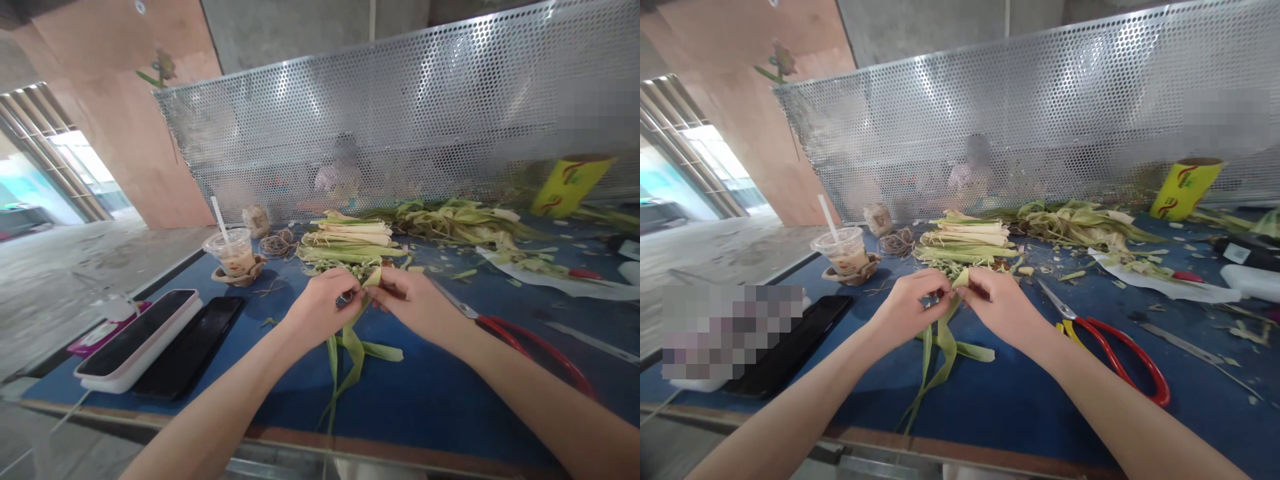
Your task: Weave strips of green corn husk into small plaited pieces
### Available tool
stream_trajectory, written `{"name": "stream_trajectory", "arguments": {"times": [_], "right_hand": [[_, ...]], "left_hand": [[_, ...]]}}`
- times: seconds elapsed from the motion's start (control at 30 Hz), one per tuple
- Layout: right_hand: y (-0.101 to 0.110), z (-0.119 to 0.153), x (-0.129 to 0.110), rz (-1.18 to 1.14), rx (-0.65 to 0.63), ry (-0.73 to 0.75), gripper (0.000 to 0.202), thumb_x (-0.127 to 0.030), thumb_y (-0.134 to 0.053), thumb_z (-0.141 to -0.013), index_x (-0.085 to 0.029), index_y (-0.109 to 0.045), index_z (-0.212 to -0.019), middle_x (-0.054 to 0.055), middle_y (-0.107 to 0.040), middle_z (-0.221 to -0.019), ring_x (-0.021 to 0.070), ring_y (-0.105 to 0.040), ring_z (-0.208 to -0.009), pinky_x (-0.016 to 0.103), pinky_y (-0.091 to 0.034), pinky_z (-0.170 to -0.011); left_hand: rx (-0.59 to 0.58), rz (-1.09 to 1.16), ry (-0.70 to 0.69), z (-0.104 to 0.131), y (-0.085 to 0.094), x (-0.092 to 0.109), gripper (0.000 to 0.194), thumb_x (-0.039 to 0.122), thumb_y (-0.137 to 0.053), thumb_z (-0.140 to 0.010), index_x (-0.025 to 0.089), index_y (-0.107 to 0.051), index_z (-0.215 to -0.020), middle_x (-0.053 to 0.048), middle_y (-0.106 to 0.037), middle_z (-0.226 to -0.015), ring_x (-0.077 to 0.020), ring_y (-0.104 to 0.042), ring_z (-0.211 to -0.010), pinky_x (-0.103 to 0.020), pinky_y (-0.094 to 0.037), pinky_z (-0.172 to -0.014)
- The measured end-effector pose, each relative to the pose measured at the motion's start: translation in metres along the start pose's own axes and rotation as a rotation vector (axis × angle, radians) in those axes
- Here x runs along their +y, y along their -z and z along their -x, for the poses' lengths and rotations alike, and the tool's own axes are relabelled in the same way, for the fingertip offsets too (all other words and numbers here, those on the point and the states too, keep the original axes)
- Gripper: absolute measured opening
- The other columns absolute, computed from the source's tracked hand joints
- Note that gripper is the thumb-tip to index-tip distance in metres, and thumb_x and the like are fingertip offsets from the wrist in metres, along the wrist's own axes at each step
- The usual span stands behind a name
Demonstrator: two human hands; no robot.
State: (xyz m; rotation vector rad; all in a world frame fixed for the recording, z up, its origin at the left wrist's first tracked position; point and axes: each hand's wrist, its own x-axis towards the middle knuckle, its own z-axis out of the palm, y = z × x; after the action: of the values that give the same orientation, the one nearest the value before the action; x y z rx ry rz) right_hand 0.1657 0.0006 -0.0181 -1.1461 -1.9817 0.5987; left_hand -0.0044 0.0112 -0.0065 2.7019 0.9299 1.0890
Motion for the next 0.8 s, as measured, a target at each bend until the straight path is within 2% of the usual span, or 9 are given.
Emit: {"name": "stream_trajectory", "arguments": {"times": [0.13, 0.33, 0.47, 0.53, 0.6, 0.67, 0.8], "right_hand": [[-0.003, 0.000, 0.000, -0.060, -0.001, -0.017, 0.016, -0.028, -0.045, -0.081, -0.018, -0.053, -0.072, 0.000, -0.054, -0.061, 0.0125, -0.050, -0.054, 0.026, -0.039, -0.051], [-0.003, -0.001, 0.000, -0.194, 0.001, -0.053, 0.014, -0.026, -0.049, -0.078, -0.019, -0.051, -0.066, -0.001, -0.054, -0.059, 0.0123, -0.052, -0.055, 0.025, -0.040, -0.050], [0.003, 0.000, -0.005, -0.316, -0.075, -0.049, 0.019, -0.030, -0.045, -0.083, -0.019, -0.053, -0.070, -0.002, -0.054, -0.060, 0.0097, -0.051, -0.052, 0.023, -0.041, -0.052], [0.006, 0.000, -0.007, -0.299, -0.064, -0.040, 0.026, -0.032, -0.042, -0.086, -0.018, -0.051, -0.066, -0.003, -0.053, -0.057, 0.0087, -0.049, -0.050, 0.023, -0.040, -0.053], [0.007, 0.000, -0.007, -0.269, -0.032, -0.031, 0.028, -0.032, -0.041, -0.086, -0.019, -0.050, -0.063, -0.003, -0.051, -0.055, 0.0083, -0.047, -0.049, 0.022, -0.038, -0.051], [0.007, 0.000, -0.006, -0.270, -0.044, -0.024, 0.025, -0.029, -0.042, -0.085, -0.019, -0.049, -0.064, -0.004, -0.050, -0.056, 0.0084, -0.046, -0.049, 0.022, -0.037, -0.050], [0.007, 0.002, -0.008, -0.277, -0.110, -0.001, 0.021, -0.024, -0.041, -0.085, -0.019, -0.048, -0.066, -0.004, -0.048, -0.058, 0.0085, -0.045, -0.050, 0.022, -0.036, -0.050]], "left_hand": [[-0.015, 0.006, 0.006, 0.001, 0.000, 0.002, 0.016, 0.008, -0.048, -0.074, 0.015, -0.048, -0.060, 0.003, -0.047, -0.059, -0.0083, -0.044, -0.058, -0.018, -0.037, -0.055], [0.010, 0.029, 0.047, 0.000, -0.001, 0.006, 0.016, 0.009, -0.047, -0.073, 0.016, -0.045, -0.059, 0.003, -0.044, -0.058, -0.0085, -0.042, -0.058, -0.019, -0.035, -0.055], [-0.068, 0.251, 0.191, 0.000, 0.004, 0.006, 0.017, 0.015, -0.046, -0.076, 0.016, -0.045, -0.059, 0.004, -0.044, -0.058, -0.0076, -0.042, -0.055, -0.018, -0.035, -0.052], [-0.125, 0.332, 0.243, 0.000, 0.007, 0.006, 0.019, 0.019, -0.045, -0.079, 0.016, -0.046, -0.060, 0.004, -0.045, -0.058, -0.0072, -0.042, -0.054, -0.018, -0.036, -0.051], [-0.156, 0.319, 0.240, -0.001, 0.010, 0.007, 0.021, 0.019, -0.045, -0.080, 0.015, -0.048, -0.059, 0.004, -0.046, -0.058, -0.0074, -0.042, -0.055, -0.019, -0.036, -0.052], [-0.137, 0.287, 0.235, -0.002, 0.011, 0.008, 0.021, 0.021, -0.045, -0.081, 0.015, -0.054, -0.063, 0.003, -0.050, -0.059, -0.0082, -0.045, -0.058, -0.019, -0.036, -0.053], [-0.005, 0.386, 0.303, -0.003, 0.008, 0.009, 0.017, 0.028, -0.048, -0.083, 0.018, -0.061, -0.090, -0.001, -0.063, -0.078, -0.0113, -0.057, -0.071, -0.020, -0.043, -0.058]]}}
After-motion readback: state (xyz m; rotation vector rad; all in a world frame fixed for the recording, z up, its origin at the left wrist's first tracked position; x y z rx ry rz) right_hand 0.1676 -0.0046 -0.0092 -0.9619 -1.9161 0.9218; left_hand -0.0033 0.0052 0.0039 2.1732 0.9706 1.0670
